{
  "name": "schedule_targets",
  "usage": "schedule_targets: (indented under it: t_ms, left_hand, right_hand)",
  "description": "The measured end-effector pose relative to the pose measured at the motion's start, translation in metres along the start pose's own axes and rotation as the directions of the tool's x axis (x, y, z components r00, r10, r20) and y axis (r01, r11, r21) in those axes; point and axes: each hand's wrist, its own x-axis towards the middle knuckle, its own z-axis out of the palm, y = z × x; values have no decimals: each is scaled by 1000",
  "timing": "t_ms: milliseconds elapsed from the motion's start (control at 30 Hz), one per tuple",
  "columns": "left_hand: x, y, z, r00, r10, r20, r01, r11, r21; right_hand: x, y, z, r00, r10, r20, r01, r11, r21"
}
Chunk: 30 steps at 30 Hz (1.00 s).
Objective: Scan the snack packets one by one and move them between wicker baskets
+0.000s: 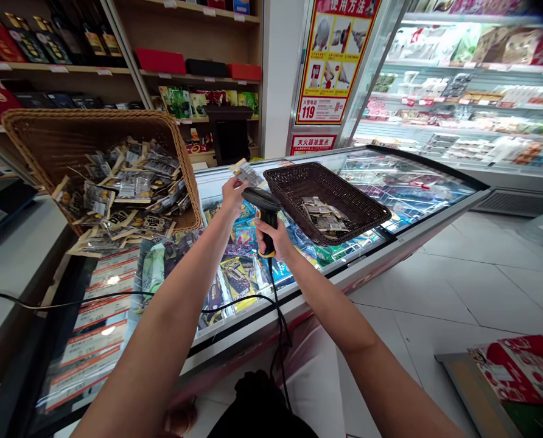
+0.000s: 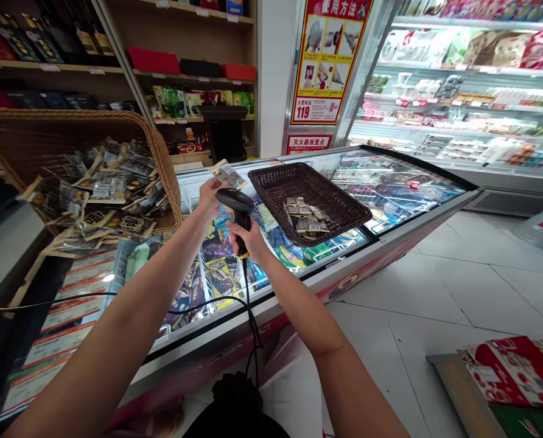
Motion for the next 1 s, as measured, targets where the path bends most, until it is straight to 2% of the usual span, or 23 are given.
schedule_targets:
  t_ms: [100, 200, 300, 433, 533, 633, 700, 767, 800, 833, 900, 1000]
  left_hand:
    - [10, -10, 35, 997, -35, 73, 33, 999, 26]
    - [7, -15, 44, 995, -37, 93, 31, 997, 64]
    - [-10, -10, 18, 999, 38, 18, -40, 987, 152]
    - [-51, 18, -47, 964, 231, -129, -177, 926, 333]
    - [-84, 47, -95, 880, 411, -239, -259, 836, 484]
    - [-110, 72, -131, 797, 519, -309, -246, 746, 618]
    - [-118, 81, -148, 712, 592, -378, -124, 635, 762]
    - [-120, 83, -161, 583, 659, -475, 72, 540, 839]
    - [-119, 83, -167, 524, 668, -529, 163, 531, 832]
    - [-117, 82, -172, 483, 653, -584, 227, 550, 803]
    - [-113, 78, -182, 463, 592, -659, 299, 596, 745]
    - [-110, 73, -190, 496, 554, -669, 308, 608, 732]
  right_hand:
    - [0, -2, 0, 999, -15, -42, 15, 1000, 5]
    - [0, -1, -1, 999, -12, -45, 11, 1000, -19]
    - [-1, 1, -3, 1000, -11, -15, 11, 1000, 0]
    - [-2, 4, -3, 1000, -6, 22, 6, 1000, 13]
    - [-3, 5, -2, 1000, 9, 5, -9, 1000, 1]
    - [-3, 4, 0, 1000, 19, -17, -19, 1000, -12]
    - [-4, 3, 0, 999, 18, -27, -18, 1000, -17]
    - [-4, 2, 1, 999, 16, -31, -17, 1000, -24]
    - [-4, 2, 1, 999, 18, -30, -19, 999, -30]
    - [-5, 2, 1, 999, 22, -26, -23, 999, -36]
    - [-5, 3, 1, 999, 31, -15, -32, 998, -45]
    - [-5, 4, 1, 999, 43, 6, -42, 998, -46]
